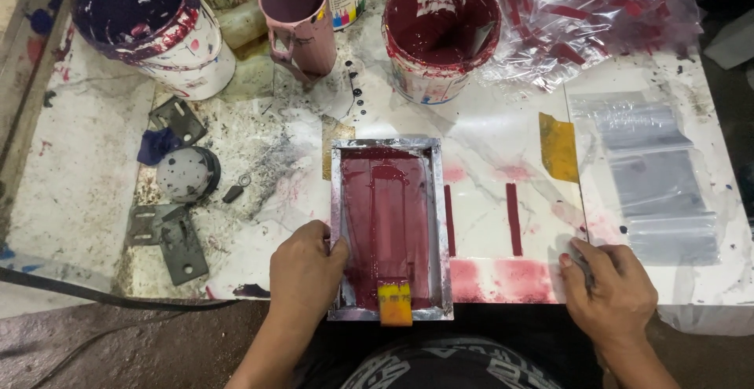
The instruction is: The person stirs dark red ink in a container using a stick, then pours it into a rectangular metal tray. They spread the ink evenly across the tray with their fingers and place a clear plastic sheet over a white surface on the table.
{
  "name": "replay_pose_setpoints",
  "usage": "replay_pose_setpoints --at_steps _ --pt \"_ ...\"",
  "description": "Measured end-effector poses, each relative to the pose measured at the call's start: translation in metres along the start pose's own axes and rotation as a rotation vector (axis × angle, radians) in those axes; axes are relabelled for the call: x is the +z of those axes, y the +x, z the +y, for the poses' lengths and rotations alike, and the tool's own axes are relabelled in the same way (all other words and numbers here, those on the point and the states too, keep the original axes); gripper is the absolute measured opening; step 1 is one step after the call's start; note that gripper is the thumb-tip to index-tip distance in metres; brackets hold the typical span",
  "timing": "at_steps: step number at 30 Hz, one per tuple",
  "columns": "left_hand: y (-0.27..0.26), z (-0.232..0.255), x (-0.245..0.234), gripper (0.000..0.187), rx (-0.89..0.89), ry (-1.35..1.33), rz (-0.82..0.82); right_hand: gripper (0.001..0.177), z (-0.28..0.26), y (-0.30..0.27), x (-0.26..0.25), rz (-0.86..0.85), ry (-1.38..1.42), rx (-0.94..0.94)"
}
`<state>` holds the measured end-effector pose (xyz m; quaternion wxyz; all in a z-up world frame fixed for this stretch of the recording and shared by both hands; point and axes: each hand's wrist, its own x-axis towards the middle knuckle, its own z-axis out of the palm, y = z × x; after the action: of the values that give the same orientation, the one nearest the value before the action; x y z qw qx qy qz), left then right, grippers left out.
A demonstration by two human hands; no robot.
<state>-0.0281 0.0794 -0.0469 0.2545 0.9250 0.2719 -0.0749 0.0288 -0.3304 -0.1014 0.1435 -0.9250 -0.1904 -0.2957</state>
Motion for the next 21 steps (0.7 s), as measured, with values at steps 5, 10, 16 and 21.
replay_pose_setpoints --at_steps 5,10,16,21 --pt "-0.001 -0.001 0.001 0.026 0.024 -0.020 0.021 0.019 0.000 0.000 -0.001 -0.005 0.007 0.003" --pt "0.000 -0.003 0.004 0.028 0.053 -0.036 0.064 0.018 -0.001 0.005 -0.002 0.012 0.003 -0.057" --pt "0.000 -0.001 0.001 0.027 0.016 -0.019 0.006 0.022 0.000 0.001 -0.001 -0.011 0.002 -0.011" --pt "-0.002 0.006 -0.006 0.024 -0.003 -0.016 -0.012 0.021 -0.002 0.004 -0.002 0.005 0.015 -0.029"
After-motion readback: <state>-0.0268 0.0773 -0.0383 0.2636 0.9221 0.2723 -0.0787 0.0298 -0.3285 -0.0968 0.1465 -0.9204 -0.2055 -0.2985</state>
